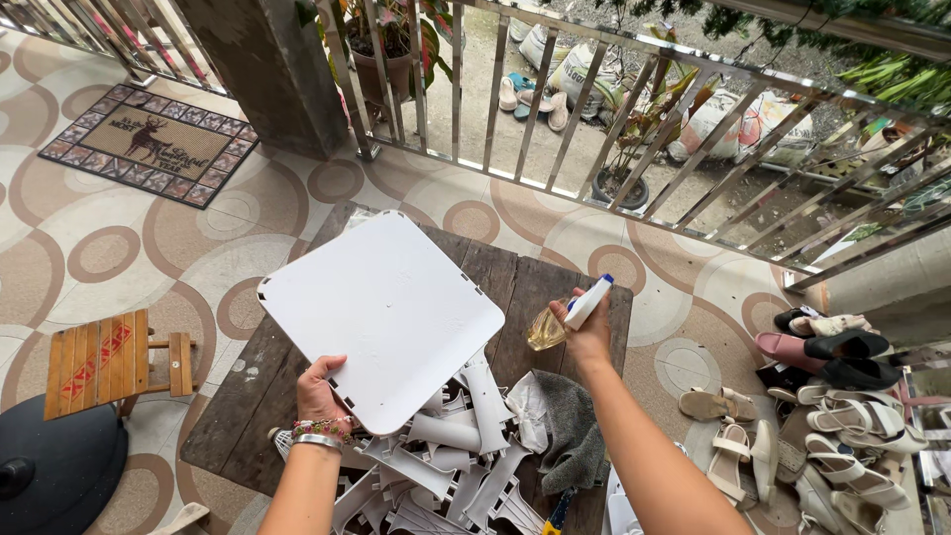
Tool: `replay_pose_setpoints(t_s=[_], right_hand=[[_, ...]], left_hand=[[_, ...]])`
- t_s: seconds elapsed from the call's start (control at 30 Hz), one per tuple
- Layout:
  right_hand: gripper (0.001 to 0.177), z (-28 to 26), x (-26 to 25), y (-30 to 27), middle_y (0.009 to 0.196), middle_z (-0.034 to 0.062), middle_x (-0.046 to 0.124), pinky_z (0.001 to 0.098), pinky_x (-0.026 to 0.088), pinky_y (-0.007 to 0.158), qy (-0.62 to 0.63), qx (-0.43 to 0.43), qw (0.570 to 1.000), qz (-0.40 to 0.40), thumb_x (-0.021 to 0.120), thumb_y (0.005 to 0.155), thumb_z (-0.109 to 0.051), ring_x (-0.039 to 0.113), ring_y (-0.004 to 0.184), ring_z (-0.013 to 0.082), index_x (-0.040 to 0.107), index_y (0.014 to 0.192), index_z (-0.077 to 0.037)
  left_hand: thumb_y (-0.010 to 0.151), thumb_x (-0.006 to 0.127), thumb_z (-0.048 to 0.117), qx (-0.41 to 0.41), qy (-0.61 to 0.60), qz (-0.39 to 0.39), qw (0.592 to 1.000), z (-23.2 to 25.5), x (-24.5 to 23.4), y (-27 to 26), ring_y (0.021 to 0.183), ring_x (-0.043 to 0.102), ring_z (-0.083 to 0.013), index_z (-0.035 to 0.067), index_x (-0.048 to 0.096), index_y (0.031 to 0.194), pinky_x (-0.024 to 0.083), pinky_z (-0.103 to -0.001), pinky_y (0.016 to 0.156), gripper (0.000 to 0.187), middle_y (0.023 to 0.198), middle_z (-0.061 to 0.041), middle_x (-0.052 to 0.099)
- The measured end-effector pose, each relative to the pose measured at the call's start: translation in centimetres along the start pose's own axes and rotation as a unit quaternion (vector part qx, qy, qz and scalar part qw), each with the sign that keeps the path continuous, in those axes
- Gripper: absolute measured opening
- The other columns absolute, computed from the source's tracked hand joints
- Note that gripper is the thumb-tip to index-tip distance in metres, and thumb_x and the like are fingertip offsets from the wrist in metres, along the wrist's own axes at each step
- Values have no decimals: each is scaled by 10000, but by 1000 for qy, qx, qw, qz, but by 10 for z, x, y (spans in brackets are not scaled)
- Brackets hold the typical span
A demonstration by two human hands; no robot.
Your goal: The person cleans multiple white plastic panels on a wooden table using a spray bottle and a cloth. They spray each panel, wipe it with the cloth, and stack the cleaned panels on the floor. The process is repeated for several panels throughout the clip.
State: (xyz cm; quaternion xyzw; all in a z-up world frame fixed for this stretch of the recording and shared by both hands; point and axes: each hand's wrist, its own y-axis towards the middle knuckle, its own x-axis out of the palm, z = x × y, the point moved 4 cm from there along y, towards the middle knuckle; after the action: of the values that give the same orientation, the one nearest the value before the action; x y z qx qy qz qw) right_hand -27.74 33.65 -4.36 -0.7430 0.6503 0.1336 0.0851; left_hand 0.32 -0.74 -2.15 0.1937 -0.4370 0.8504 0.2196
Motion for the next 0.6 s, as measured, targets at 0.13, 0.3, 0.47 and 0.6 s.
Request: replay_pose_setpoints(t_s=[0.13,0.3,0.47,0.6], right_hand=[[1142,38,0,13,1638,195,326,421,507,1073,72,29,997,-12,817,801,-136,507,1396,326,35,1620,-288],[1300,45,-23,-11,1610,224,209,511,382,1104,33,81,996,-33,880,720,-230,324,1413,383,-64,1613,-271],[878,72,-74,-115,1477,200,549,549,453,1094,-304,377,870,92,744,824,-602,548,1342,351,447,1481,-100],[670,88,-87,-177,1452,167,506,574,391,1059,-370,451,811,38,741,846,-512,454,1327,378,603,1354,-98]], left_hand=[[788,603,132,-15,-42,-28,999,-16,-13,-6,983,706,-360,-55,592,1135,574,-514,912,394,1077,-197,698],[786,604,144,-23,-55,-30,998,-30,-31,-13,1010,707,-345,-39,595,1159,575,-518,916,415,1099,-181,696],[784,611,146,-62,-46,-83,994,-36,-36,-13,998,706,-366,-84,598,1142,577,-525,904,426,1086,-219,696],[795,618,150,-93,-7,-95,991,-39,-33,-20,984,709,-372,-99,593,1141,582,-530,890,427,1076,-239,698]])
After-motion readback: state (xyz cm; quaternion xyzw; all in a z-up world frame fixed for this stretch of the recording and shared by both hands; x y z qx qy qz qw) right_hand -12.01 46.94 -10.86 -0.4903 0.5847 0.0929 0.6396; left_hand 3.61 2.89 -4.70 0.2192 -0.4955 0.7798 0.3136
